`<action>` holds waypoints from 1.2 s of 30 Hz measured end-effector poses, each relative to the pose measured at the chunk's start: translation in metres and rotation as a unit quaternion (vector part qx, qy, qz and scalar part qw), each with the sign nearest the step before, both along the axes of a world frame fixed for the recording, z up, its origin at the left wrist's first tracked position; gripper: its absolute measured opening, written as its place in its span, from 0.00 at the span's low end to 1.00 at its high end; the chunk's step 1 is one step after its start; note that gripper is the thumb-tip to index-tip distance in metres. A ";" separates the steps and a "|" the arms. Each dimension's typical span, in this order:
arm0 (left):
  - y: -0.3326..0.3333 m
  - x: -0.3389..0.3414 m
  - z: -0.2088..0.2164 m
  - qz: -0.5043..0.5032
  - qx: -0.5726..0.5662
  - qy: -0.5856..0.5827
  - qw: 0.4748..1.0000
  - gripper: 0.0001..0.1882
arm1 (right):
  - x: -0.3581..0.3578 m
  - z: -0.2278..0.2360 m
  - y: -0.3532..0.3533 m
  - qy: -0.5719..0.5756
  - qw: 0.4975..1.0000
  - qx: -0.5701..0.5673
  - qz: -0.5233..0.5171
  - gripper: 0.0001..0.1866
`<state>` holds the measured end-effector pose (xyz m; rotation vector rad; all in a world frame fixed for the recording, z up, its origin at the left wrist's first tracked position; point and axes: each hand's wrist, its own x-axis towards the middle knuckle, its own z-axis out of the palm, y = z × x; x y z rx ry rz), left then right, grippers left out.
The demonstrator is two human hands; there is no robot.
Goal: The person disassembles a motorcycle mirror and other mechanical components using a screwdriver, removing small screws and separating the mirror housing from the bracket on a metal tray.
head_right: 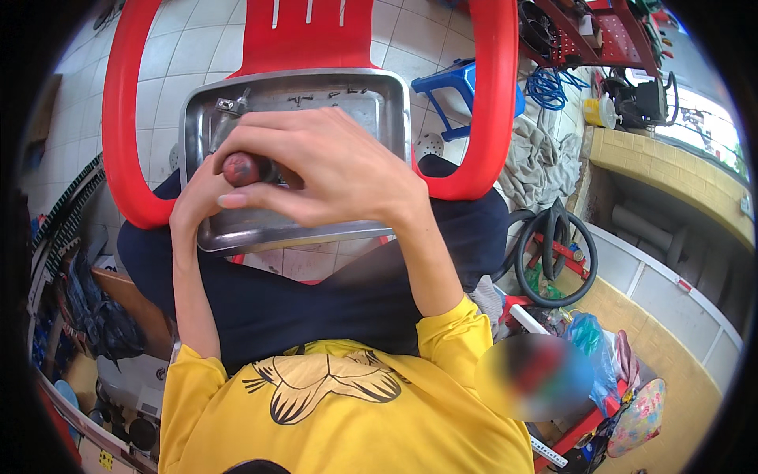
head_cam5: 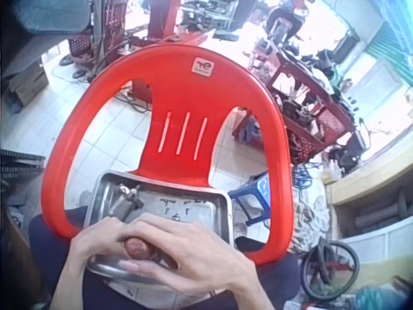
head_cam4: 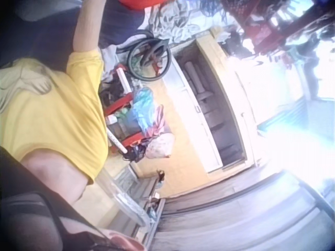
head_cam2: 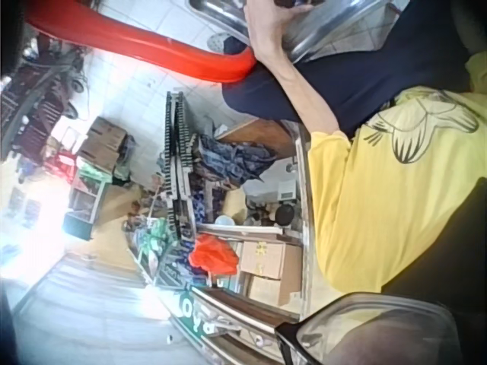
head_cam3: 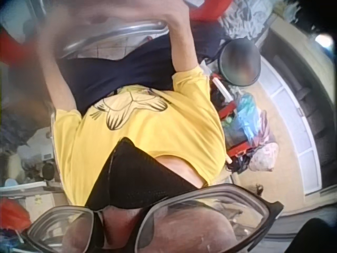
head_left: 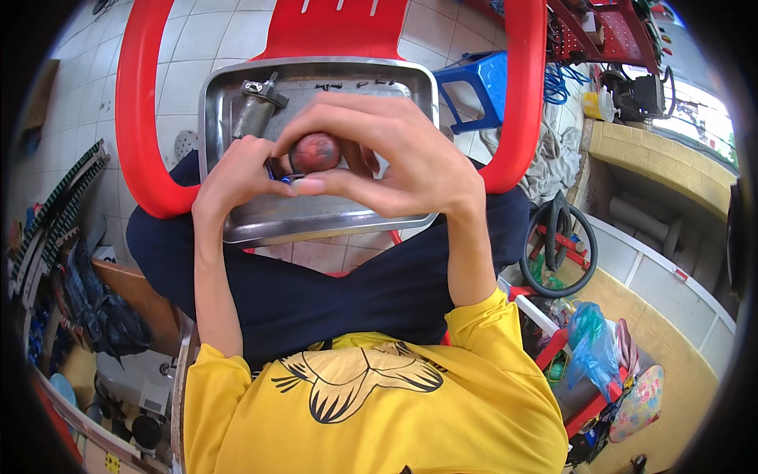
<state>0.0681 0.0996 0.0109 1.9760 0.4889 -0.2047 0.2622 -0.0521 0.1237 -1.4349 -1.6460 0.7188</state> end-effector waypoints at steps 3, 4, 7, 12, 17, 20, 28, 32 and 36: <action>0.001 0.002 -0.003 0.014 -0.031 -0.032 0.999 0.24 | -0.001 0.006 -0.001 -0.048 0.996 0.074 -0.012 0.16; 0.002 0.003 -0.006 0.004 -0.030 -0.036 0.999 0.25 | -0.005 0.005 -0.002 -0.018 0.996 0.077 -0.039 0.18; 0.001 0.012 0.012 -0.029 -0.015 0.002 0.999 0.25 | -0.005 -0.008 -0.006 0.012 0.990 0.133 -0.055 0.22; 0.001 0.009 0.011 0.011 -0.148 0.027 0.989 0.18 | -0.005 0.005 -0.014 0.039 0.994 0.076 -0.063 0.16; 0.008 0.015 0.000 -0.077 -0.080 0.072 0.991 0.15 | 0.013 0.009 -0.020 -0.023 0.989 0.115 -0.092 0.21; 0.010 0.018 0.001 -0.055 -0.122 0.125 0.983 0.15 | 0.012 0.009 -0.020 -0.009 0.991 0.069 -0.116 0.21; 0.011 0.014 -0.003 -0.062 -0.138 0.112 0.982 0.16 | 0.032 0.002 -0.033 0.080 0.996 0.024 0.026 0.14; 0.012 0.014 -0.003 -0.059 -0.147 0.123 0.980 0.16 | 0.030 0.009 -0.040 0.048 0.997 -0.035 -0.040 0.15; 0.012 0.015 -0.003 -0.060 -0.146 0.122 0.980 0.16 | 0.023 0.011 -0.027 -0.022 0.997 -0.003 -0.071 0.16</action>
